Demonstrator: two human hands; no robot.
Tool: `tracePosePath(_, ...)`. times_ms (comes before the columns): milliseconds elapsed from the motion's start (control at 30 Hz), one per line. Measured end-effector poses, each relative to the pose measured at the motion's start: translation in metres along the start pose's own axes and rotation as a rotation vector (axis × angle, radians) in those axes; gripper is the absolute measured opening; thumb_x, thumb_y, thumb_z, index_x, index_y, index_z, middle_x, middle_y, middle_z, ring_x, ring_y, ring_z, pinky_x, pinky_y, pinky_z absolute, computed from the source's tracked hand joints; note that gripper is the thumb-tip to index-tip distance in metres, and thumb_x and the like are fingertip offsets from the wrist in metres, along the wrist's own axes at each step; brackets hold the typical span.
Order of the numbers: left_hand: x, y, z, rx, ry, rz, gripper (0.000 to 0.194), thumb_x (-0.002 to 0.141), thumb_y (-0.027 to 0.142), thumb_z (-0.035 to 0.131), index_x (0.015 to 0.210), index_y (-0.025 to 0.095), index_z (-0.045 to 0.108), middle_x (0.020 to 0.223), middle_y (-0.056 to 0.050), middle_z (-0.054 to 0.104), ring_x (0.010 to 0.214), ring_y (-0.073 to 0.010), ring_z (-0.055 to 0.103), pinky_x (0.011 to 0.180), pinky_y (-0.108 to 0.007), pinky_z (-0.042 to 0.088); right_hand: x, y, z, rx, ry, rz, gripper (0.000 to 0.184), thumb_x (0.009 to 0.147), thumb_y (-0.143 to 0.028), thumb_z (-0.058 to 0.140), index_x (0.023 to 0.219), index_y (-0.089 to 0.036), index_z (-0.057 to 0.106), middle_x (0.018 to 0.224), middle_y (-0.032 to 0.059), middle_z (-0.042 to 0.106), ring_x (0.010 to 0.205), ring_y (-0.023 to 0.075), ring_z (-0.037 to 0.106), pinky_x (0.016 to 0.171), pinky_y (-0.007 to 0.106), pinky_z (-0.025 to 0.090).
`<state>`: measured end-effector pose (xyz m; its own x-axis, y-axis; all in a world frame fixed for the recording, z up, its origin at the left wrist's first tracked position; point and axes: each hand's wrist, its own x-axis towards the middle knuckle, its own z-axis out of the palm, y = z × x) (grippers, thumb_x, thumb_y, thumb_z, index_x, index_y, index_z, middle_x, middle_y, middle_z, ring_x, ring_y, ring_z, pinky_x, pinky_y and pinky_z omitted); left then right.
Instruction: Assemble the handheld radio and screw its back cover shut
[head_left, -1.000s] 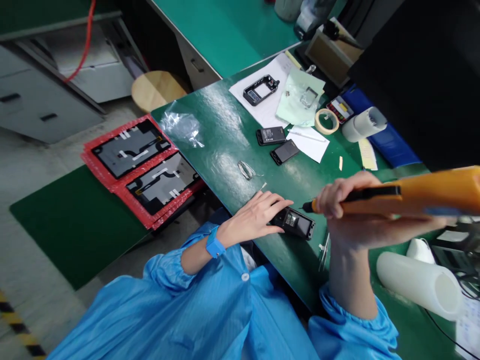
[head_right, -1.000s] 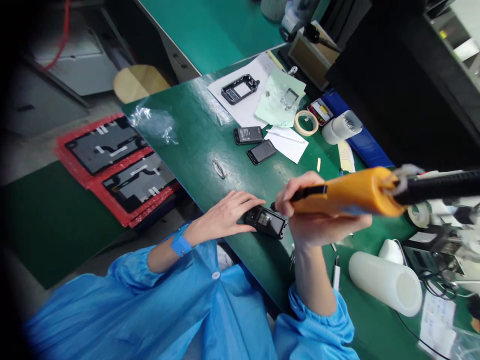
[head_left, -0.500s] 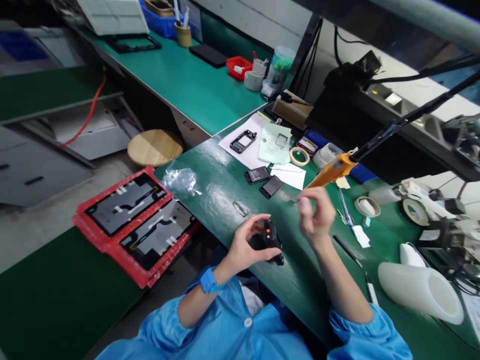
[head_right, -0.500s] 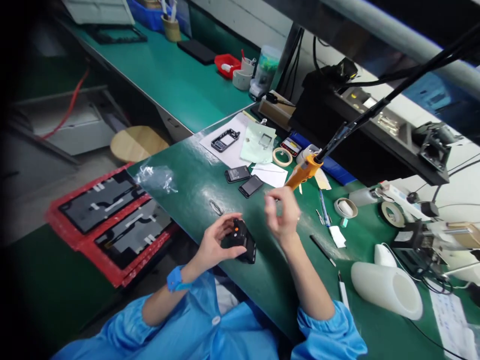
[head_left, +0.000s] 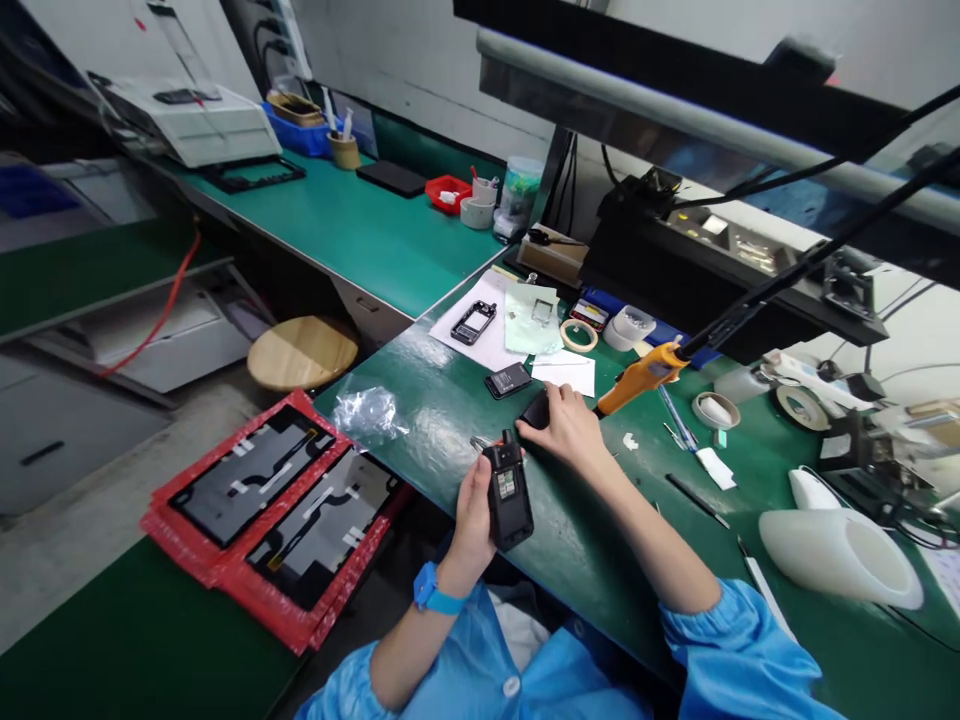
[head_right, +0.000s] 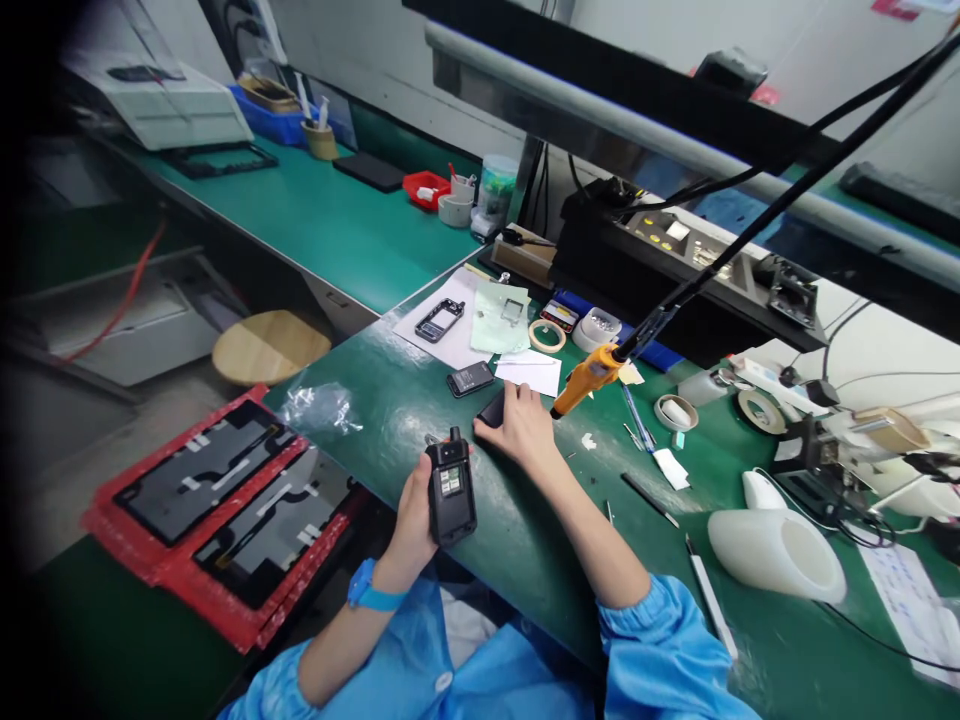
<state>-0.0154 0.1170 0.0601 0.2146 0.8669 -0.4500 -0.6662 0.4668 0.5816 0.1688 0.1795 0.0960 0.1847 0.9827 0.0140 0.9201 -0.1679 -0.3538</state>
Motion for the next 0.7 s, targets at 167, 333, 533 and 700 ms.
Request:
tracePosePath(167,0.001,0.003,0.0,-0.018,0.025,-0.058,0.09,0.057,0.087,0.101,0.109,0.014,0.088,0.096,-0.011,0.088,0.081,-0.0241,0.082,0.066,-0.026,0.06,-0.042,0.02,-0.008,0.236,-0.021,-0.072,0.066,0.089,-0.046,0.08,0.149,-0.022,0.064,0.145,0.0166,0.063,0.131,0.0324,0.071,0.109,0.046,0.065)
tracePosePath(333,-0.001,0.006,0.002,-0.018,0.003,-0.092,0.088,0.055,0.086,0.102,0.104,0.015,0.089,0.092,-0.007,0.087,0.069,-0.0167,0.075,0.06,-0.022,0.056,-0.082,0.048,-0.008,0.457,0.026,-0.073,0.048,0.087,-0.038,0.078,0.131,-0.022,0.07,0.14,0.0153,0.07,0.133,0.0306,0.072,0.111,0.048,0.065)
tracePosePath(533,-0.001,0.007,0.004,0.0,-0.047,-0.126,0.078,0.069,0.08,0.099,0.112,0.017,0.087,0.099,-0.006,0.087,0.074,-0.0164,0.077,0.063,-0.022,0.057,-0.096,0.055,-0.001,0.661,0.114,0.03,0.05,0.091,-0.054,0.084,0.128,-0.022,0.073,0.113,0.0082,0.08,0.099,0.023,0.078,0.084,0.036,0.069)
tracePosePath(700,-0.003,0.015,0.005,0.033,-0.089,-0.221,0.067,0.086,0.077,0.089,0.112,0.015,0.085,0.091,-0.008,0.085,0.065,-0.0169,0.076,0.061,-0.025,0.06,-0.114,0.038,-0.021,0.805,0.183,-0.014,0.048,0.1,-0.062,0.079,0.127,-0.023,0.078,0.122,0.0124,0.082,0.114,0.0271,0.081,0.091,0.039,0.072)
